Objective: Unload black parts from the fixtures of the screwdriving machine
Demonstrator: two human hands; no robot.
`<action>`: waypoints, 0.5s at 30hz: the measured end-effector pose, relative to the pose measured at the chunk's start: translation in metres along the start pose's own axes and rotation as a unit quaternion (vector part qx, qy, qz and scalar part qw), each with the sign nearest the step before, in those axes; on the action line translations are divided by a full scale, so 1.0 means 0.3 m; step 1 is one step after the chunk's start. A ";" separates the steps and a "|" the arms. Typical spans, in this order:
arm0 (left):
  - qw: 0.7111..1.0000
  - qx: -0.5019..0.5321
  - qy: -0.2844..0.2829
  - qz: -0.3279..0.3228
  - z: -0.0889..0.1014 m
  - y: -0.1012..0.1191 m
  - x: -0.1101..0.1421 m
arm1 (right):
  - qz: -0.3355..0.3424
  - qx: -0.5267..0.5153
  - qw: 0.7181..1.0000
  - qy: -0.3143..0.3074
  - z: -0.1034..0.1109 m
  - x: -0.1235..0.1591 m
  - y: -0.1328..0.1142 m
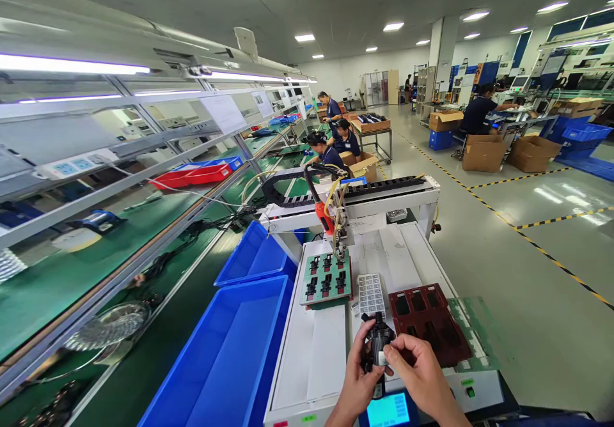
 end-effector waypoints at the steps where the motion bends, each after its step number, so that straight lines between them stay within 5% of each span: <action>1: 1.000 -0.007 0.002 0.001 0.002 -0.003 0.000 | 0.002 0.015 1.000 0.006 0.002 0.000 -0.007; 15: 0.995 -0.104 0.003 0.005 0.031 -0.033 0.009 | 0.069 0.176 0.980 0.056 -0.002 0.020 -0.106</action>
Point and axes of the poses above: each hand's wrist, its own x-axis away from the middle knuckle, its own z-axis out of the back of the hand, y = z × x, the point moved 8 cm from there along -x, towards the middle knuckle, and after that the axes turned 12 degrees about -y, right-handed, at the moved point
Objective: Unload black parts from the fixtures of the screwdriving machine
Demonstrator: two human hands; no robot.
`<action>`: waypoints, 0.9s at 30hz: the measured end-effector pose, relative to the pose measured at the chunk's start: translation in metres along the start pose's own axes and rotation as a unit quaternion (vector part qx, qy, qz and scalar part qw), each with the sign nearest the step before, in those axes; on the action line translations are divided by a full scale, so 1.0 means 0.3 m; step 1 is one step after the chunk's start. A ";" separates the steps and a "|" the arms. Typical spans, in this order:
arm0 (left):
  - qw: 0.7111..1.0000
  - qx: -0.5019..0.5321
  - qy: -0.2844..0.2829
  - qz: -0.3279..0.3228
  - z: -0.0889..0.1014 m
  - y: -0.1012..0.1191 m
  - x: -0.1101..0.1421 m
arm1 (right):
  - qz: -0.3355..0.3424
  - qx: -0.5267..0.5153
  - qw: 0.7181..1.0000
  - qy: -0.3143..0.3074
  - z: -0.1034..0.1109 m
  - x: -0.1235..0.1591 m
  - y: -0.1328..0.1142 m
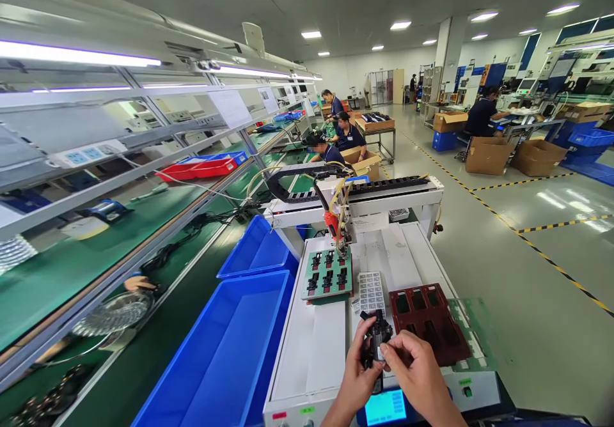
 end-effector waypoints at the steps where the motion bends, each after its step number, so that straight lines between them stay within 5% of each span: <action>1: 1.000 0.002 0.001 -0.001 -0.002 0.005 0.000 | 0.007 0.011 1.000 0.004 0.000 0.002 -0.003; 10: 0.999 0.049 0.018 -0.007 -0.014 0.050 0.007 | 0.111 0.194 0.966 0.131 0.014 0.065 -0.029; 13: 0.988 0.152 -0.007 -0.003 -0.054 0.058 0.007 | 0.018 0.073 0.984 0.162 0.071 0.071 0.074; 17: 0.979 0.198 -0.039 0.008 -0.096 0.082 0.012 | -0.024 -0.079 0.994 0.077 0.064 0.058 0.173; 23: 0.999 0.019 -0.042 0.009 -0.086 0.108 0.023 | -0.004 -0.150 0.989 0.011 0.031 0.081 0.194; 27: 0.991 -0.063 -0.112 -0.038 -0.178 0.108 0.035 | 0.015 -0.156 0.985 0.075 0.064 0.166 0.144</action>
Point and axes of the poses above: each hand's wrist, its own x-axis away from the middle knuckle, its own z-axis out of the back of the hand, y = z × x, the point moved 8 cm from there along -x, towards the middle knuckle, and after that the axes turned 12 degrees about -y, right-handed, at the moved point
